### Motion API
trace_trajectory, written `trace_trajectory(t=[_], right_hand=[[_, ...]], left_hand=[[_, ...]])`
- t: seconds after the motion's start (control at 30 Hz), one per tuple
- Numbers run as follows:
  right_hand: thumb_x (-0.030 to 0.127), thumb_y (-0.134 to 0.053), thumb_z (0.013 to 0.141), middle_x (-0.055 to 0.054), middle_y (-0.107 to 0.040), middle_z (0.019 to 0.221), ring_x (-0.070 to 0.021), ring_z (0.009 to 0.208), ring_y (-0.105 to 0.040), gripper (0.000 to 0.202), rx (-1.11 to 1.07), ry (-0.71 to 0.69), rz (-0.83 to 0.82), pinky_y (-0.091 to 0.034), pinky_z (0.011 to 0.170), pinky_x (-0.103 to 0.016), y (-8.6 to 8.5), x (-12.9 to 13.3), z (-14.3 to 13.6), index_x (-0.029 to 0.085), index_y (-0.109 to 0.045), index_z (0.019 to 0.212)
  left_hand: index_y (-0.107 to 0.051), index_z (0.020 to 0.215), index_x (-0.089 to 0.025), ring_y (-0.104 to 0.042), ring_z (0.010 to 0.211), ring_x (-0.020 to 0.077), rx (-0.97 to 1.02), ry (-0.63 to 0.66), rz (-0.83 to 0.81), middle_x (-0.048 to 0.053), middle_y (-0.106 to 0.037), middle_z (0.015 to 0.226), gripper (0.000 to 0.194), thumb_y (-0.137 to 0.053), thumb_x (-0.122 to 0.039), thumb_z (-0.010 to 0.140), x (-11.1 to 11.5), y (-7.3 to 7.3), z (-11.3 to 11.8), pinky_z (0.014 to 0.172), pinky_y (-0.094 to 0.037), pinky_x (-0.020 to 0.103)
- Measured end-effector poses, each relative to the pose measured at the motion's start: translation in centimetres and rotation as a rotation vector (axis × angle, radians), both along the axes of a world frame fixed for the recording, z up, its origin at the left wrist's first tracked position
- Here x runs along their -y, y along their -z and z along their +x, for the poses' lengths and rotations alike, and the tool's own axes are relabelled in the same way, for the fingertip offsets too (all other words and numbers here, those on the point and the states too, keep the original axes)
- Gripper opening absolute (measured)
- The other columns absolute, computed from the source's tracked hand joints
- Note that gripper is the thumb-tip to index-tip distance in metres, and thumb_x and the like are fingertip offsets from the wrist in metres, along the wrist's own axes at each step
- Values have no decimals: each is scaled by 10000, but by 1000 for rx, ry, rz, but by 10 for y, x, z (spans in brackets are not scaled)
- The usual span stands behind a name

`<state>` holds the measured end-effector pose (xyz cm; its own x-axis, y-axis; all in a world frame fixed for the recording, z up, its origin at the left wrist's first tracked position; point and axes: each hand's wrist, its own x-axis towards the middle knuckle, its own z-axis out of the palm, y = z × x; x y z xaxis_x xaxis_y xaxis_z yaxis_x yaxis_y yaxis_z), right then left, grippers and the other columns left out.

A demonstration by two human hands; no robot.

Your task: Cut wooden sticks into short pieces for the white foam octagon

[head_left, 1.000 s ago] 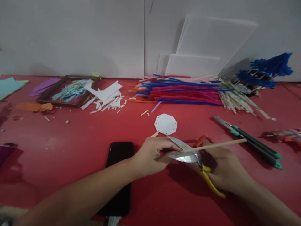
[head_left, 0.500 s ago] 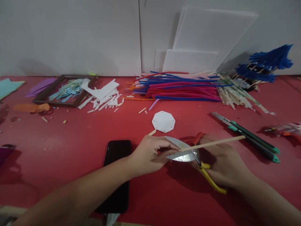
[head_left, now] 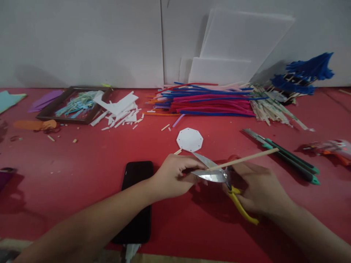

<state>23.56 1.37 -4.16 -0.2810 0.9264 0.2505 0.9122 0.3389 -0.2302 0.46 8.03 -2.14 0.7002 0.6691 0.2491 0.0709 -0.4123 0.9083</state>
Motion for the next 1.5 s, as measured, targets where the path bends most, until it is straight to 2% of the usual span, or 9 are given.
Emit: trace_trajectory(t=[0.17,0.37,0.5,0.63,0.7,0.97,1.2,1.33,1.5], right_hand=[[385,-527,777,-31,-609,642,-171,545,-553,159,-40,4,50,-372,488,-272,-3,-6,-3,237,-494,730],[409,-553,754,-49,-650,694,-190,591,-589,178,-96,16,54,-419,509,-286,-2,-5,-2,232,-536,748],[423,-561,777,-75,-693,758,-218,651,-631,206,-96,-13,45,-465,554,-316,-3,-4,-1,218,-582,786],[502,-563,801,-45,-645,649,-178,557,-579,293,-123,1,-42,-424,499,-287,-8,-6,-3,227,-534,704],[520,-562,811,-45,-651,662,-176,569,-590,310,-147,-26,-69,-437,518,-284,-10,-7,-3,226,-546,712],[449,-546,814,-45,-663,678,-183,583,-602,233,-92,-49,-47,-425,532,-282,-5,-6,3,233,-540,726],[448,-512,813,-34,-622,591,-168,488,-555,243,-39,-5,-10,-372,476,-273,-7,0,-1,243,-475,688],[494,-507,830,-10,-561,528,-160,427,-515,293,-65,-1,2,-346,446,-272,-9,-2,-3,257,-423,678],[548,-508,836,9,-528,538,-153,458,-506,342,-103,21,-5,-316,452,-269,-6,-6,-5,257,-418,681]], left_hand=[[-733,786,-138,-716,712,134,5,-25,52,57,-771,794,170,-584,-61,759,-2,1,0,626,-528,178],[-730,804,-137,-703,624,117,12,-2,85,48,-763,724,193,-550,-70,797,0,2,1,576,-517,166],[-726,804,-134,-726,694,145,65,-3,159,78,-774,776,142,-588,-100,804,-1,3,1,635,-549,194],[-725,815,-148,-716,657,127,66,30,99,63,-770,766,163,-571,-98,832,-1,5,1,605,-542,180],[-724,817,-139,-711,649,124,71,48,82,68,-770,770,151,-579,-103,835,-1,5,2,606,-542,177],[-724,819,-129,-702,636,127,72,50,36,77,-764,755,146,-581,-124,847,0,5,2,619,-552,186],[-715,819,-130,-690,617,122,18,45,-10,69,-757,743,170,-550,-93,814,1,4,1,572,-542,188],[-709,875,-133,-693,631,123,50,-49,172,71,-764,771,233,-502,-62,795,1,6,1,570,-538,194],[-698,919,-155,-717,714,143,60,-67,348,58,-766,797,293,-479,-37,765,1,9,0,664,-566,226]])
